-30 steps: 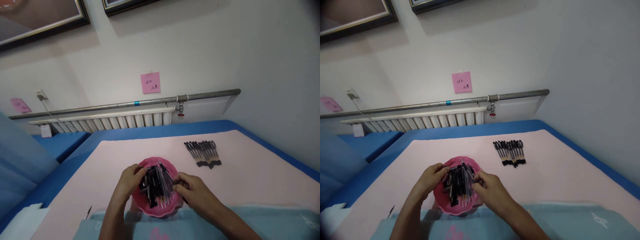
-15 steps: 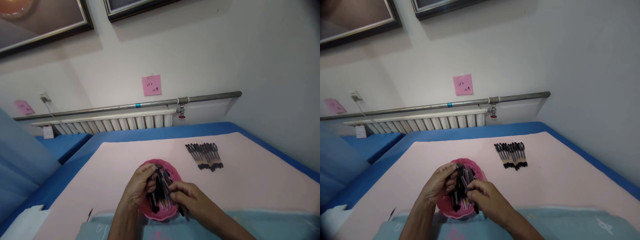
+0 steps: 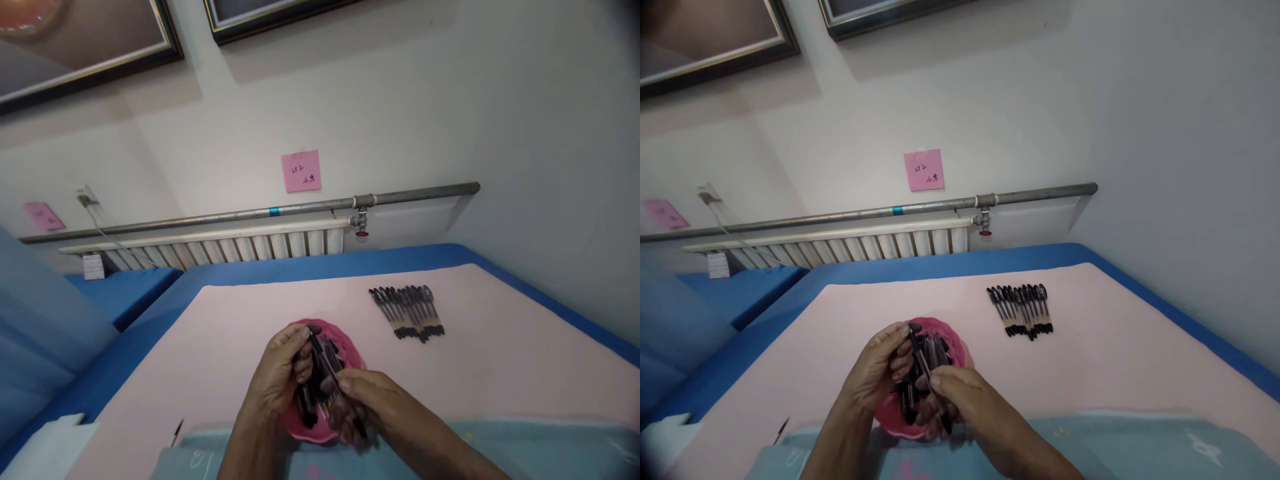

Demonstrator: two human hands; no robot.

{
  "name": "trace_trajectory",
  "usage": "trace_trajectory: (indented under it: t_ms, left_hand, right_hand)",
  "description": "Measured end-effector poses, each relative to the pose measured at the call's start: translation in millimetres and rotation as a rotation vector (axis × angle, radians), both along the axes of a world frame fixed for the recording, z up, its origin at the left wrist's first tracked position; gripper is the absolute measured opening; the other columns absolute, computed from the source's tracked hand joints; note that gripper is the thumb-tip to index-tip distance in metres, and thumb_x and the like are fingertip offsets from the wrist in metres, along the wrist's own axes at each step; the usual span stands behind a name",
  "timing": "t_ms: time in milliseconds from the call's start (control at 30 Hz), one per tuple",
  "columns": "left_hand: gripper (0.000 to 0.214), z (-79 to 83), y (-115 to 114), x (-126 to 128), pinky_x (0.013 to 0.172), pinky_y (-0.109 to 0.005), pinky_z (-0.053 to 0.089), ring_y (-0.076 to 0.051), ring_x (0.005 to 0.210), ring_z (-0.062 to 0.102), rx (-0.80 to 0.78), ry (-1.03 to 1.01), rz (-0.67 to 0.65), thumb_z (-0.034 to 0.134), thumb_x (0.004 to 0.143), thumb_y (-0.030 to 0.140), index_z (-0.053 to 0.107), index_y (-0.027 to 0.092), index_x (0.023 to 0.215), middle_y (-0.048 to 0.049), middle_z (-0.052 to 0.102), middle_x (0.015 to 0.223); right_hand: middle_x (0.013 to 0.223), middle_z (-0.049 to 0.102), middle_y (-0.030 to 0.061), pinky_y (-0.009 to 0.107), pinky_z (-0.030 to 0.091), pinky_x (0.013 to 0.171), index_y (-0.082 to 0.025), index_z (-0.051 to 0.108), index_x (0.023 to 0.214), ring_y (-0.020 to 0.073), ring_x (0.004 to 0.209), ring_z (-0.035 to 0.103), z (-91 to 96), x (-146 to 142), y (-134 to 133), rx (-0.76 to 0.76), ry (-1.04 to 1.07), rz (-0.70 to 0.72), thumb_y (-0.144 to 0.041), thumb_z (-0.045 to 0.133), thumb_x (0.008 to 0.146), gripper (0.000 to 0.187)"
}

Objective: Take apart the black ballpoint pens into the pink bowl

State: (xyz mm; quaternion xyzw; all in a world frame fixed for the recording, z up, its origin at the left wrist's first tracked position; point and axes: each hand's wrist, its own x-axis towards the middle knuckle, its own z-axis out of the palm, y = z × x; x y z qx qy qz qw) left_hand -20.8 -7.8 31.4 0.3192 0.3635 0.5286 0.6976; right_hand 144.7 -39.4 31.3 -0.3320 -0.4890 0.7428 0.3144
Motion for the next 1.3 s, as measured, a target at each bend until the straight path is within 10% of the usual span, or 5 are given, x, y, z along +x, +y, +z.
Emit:
trace_trajectory:
  t_ms: [200,1033,1300]
  left_hand:
    - [0.027,0.1,-1.7,0.3,0.035,-0.014,0.016,0.0,0.037,0.028,0.016,0.005,-0.022,0.074,0.068,0.032,0.055,0.014,0.073,0.0087,0.04,0.05]
    - [0.026,-0.3,-3.2,0.3,0.034,-0.014,0.018,0.0,0.037,0.029,0.022,0.024,-0.027,0.073,0.069,0.031,0.055,0.013,0.071,0.008,0.042,0.05]
    - [0.026,1.1,-4.9,1.0,0.035,-0.015,0.019,-0.001,0.037,0.028,0.044,0.042,-0.031,0.072,0.07,0.031,0.054,0.014,0.067,0.0081,0.04,0.049]
  right_hand:
    - [0.057,0.057,-0.0044,0.021,0.033,0.05,-0.018,0.052,0.071,0.0083,0.05,0.049,-4.2,-2.9,-0.2,-0.064,-0.002,-0.17,-0.025,0.068,0.065,0.019]
    - [0.071,0.062,0.0045,0.024,0.035,0.056,-0.013,0.067,0.081,0.0117,0.061,0.052,-3.5,-2.2,-0.3,-0.248,0.255,-0.053,-0.032,0.065,0.069,0.023]
    - [0.057,0.048,-0.0055,0.021,0.027,0.049,-0.018,0.058,0.077,0.007,0.05,0.039,-4.7,-4.0,-2.7,-0.17,0.1,-0.172,-0.023,0.072,0.062,0.022]
